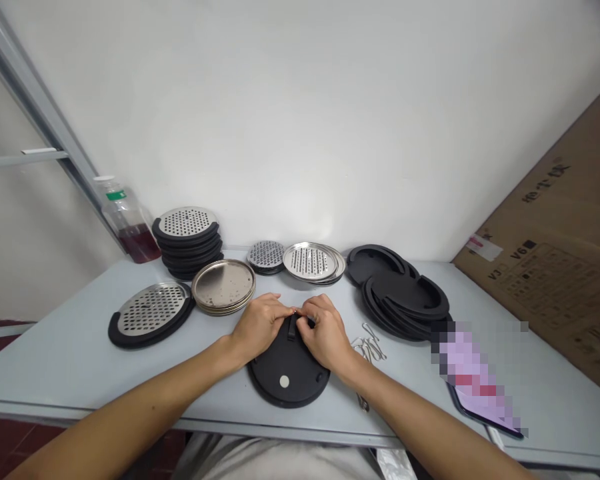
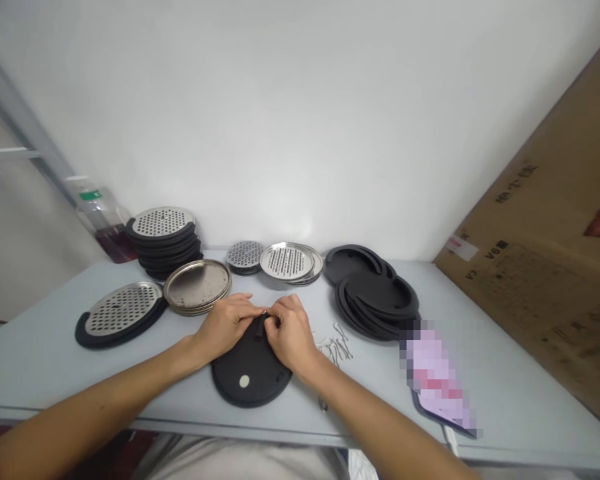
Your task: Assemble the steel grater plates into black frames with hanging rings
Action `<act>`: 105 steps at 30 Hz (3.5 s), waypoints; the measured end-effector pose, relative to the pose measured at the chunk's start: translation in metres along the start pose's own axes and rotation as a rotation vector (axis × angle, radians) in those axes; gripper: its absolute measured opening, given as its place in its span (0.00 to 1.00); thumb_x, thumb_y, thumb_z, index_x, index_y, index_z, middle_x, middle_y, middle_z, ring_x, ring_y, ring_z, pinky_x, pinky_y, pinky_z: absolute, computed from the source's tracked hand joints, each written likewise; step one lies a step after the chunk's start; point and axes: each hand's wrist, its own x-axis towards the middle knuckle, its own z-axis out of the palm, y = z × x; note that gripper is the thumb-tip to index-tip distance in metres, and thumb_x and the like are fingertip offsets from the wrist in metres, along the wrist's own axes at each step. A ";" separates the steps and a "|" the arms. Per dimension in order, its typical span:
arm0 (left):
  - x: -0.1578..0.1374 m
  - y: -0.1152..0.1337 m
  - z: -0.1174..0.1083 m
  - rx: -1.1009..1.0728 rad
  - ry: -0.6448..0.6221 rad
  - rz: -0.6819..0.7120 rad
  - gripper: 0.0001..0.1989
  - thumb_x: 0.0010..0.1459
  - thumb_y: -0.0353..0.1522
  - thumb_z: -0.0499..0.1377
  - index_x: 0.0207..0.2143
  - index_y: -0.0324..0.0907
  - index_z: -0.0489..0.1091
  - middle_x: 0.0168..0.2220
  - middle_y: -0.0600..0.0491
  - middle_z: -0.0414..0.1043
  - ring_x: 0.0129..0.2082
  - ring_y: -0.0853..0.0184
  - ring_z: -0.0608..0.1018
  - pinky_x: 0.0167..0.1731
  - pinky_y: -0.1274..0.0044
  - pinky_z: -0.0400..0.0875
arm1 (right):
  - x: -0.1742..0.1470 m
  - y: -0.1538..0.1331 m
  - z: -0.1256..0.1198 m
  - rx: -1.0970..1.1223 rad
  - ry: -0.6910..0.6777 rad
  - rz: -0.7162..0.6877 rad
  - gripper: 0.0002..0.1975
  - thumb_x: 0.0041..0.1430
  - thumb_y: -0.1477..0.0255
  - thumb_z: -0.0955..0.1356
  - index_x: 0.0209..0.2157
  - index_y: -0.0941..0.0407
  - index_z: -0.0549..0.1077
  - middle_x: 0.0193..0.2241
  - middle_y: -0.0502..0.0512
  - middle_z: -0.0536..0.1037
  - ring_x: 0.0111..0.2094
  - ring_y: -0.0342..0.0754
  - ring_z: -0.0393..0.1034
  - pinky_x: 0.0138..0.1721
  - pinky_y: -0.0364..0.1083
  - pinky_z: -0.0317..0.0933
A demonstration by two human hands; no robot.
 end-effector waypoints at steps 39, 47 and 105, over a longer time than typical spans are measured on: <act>0.004 -0.002 -0.010 -0.153 -0.030 -0.319 0.11 0.59 0.26 0.57 0.41 0.46 0.76 0.40 0.55 0.79 0.41 0.65 0.78 0.45 0.73 0.70 | 0.011 0.006 -0.005 0.054 -0.039 0.086 0.10 0.52 0.82 0.64 0.31 0.55 0.73 0.31 0.53 0.74 0.36 0.50 0.68 0.40 0.47 0.61; 0.004 -0.002 -0.006 -0.157 -0.027 -0.339 0.10 0.59 0.26 0.57 0.40 0.46 0.76 0.39 0.55 0.79 0.41 0.65 0.78 0.44 0.74 0.69 | 0.012 0.014 -0.006 0.107 -0.108 0.074 0.10 0.55 0.79 0.64 0.36 0.55 0.75 0.33 0.53 0.77 0.36 0.49 0.70 0.41 0.47 0.62; 0.020 0.009 -0.007 -0.213 0.044 -0.338 0.06 0.56 0.32 0.62 0.36 0.46 0.78 0.34 0.56 0.80 0.34 0.66 0.79 0.39 0.75 0.70 | 0.026 0.007 -0.015 0.876 -0.021 0.389 0.12 0.51 0.65 0.73 0.36 0.56 0.78 0.34 0.56 0.80 0.38 0.51 0.75 0.44 0.50 0.66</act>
